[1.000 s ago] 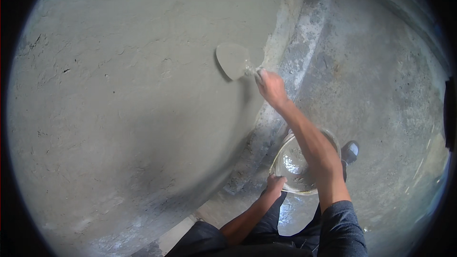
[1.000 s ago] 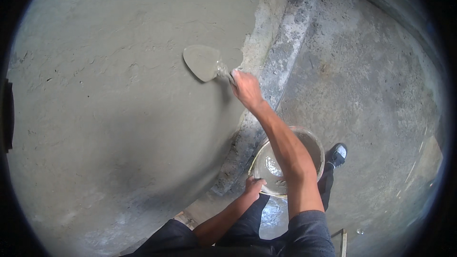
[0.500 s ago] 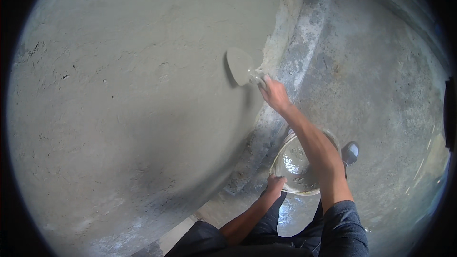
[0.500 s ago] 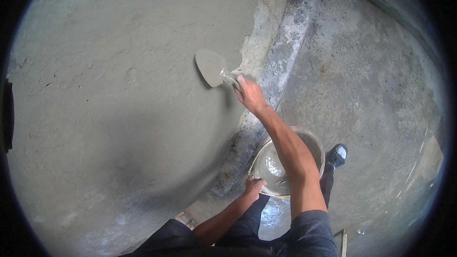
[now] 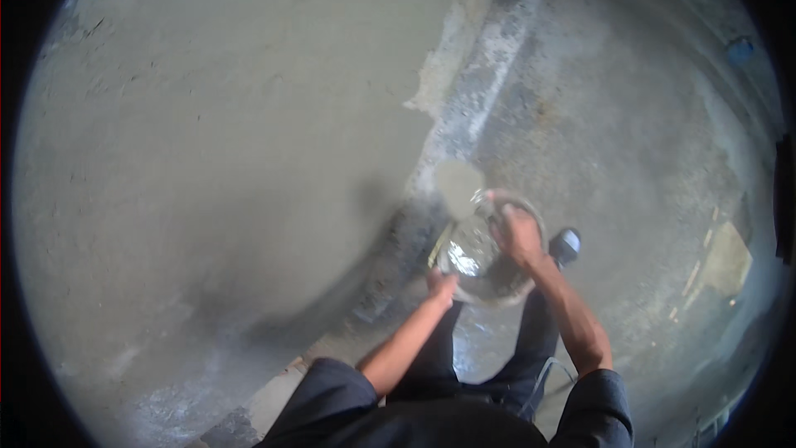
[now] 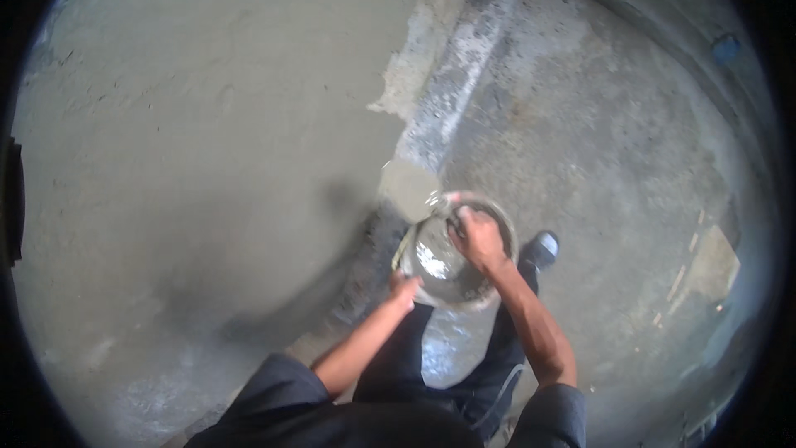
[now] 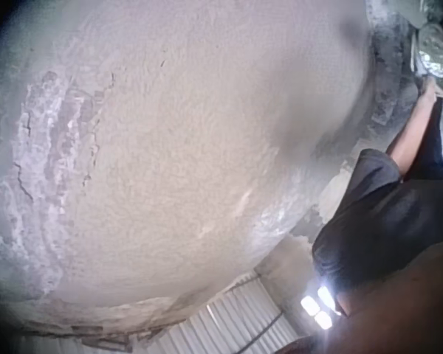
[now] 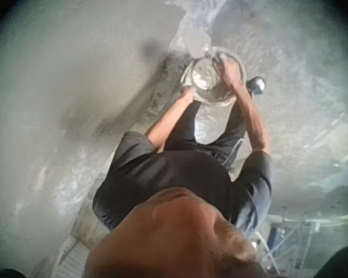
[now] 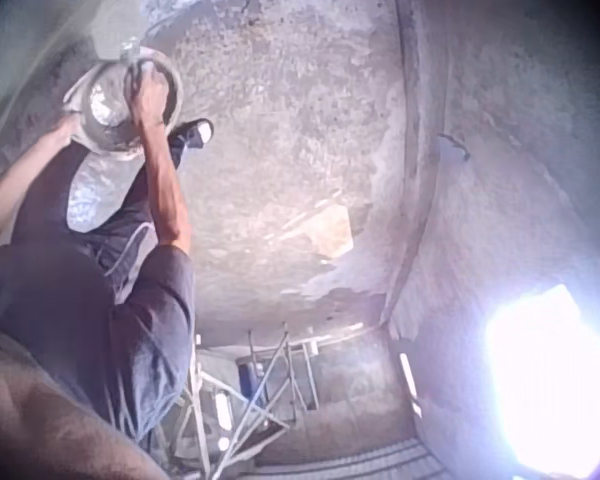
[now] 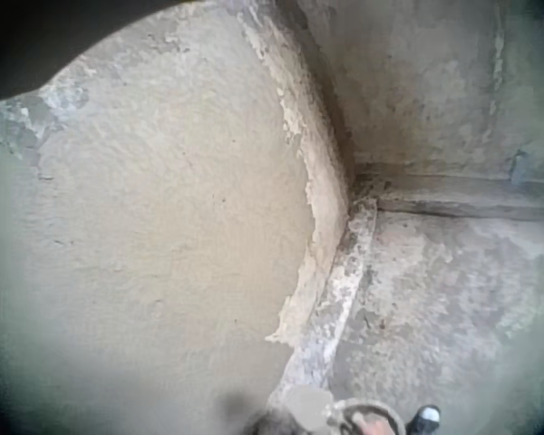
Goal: The person scoops plaster from a bucket using a trowel and applies and smooths it onto the wall surface repeatedly.
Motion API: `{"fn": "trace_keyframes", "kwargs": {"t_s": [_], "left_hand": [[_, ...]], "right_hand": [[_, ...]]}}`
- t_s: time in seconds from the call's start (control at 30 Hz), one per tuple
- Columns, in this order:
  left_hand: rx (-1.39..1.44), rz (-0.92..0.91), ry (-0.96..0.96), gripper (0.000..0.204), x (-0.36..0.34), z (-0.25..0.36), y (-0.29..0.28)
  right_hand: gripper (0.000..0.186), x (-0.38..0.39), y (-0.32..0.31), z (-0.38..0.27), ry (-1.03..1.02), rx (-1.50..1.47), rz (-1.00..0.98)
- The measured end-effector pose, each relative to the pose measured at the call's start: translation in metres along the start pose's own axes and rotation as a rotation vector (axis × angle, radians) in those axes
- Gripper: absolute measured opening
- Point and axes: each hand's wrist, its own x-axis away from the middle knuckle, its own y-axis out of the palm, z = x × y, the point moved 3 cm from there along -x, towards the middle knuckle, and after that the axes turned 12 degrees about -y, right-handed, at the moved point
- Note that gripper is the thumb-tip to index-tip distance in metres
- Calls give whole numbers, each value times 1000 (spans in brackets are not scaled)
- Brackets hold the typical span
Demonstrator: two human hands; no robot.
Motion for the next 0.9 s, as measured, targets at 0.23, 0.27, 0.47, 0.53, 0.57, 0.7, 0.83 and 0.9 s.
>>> {"fn": "trace_keyframes", "kwargs": {"t_s": [0.23, 0.27, 0.47, 0.53, 0.57, 0.7, 0.83, 0.9], "left_hand": [[-292, 24, 268, 38, 3, 37, -13], [-355, 40, 316, 37, 24, 56, -17], [-907, 172, 658, 41, 155, 157, -43], [-713, 106, 827, 41, 198, 170, -52], [-682, 115, 836, 41, 211, 178, -59], [-780, 141, 1080, 35, 276, 205, -85], [-949, 231, 1232, 25, 328, 214, -115], [-934, 286, 1288, 24, 370, 230, -144]], "right_hand": [[39, 146, -150, -37, 231, 153, 84], [37, 155, -173, -54, 219, 185, 54], [30, 176, -228, -140, -34, 194, -102], [29, 172, -230, -160, 39, 360, -217], [29, 166, -230, -170, 21, 453, -250], [28, 150, -227, -211, -230, 709, -106], [28, 142, -201, -233, -356, 860, 17], [27, 120, -199, -253, -418, 1020, 35]]}}
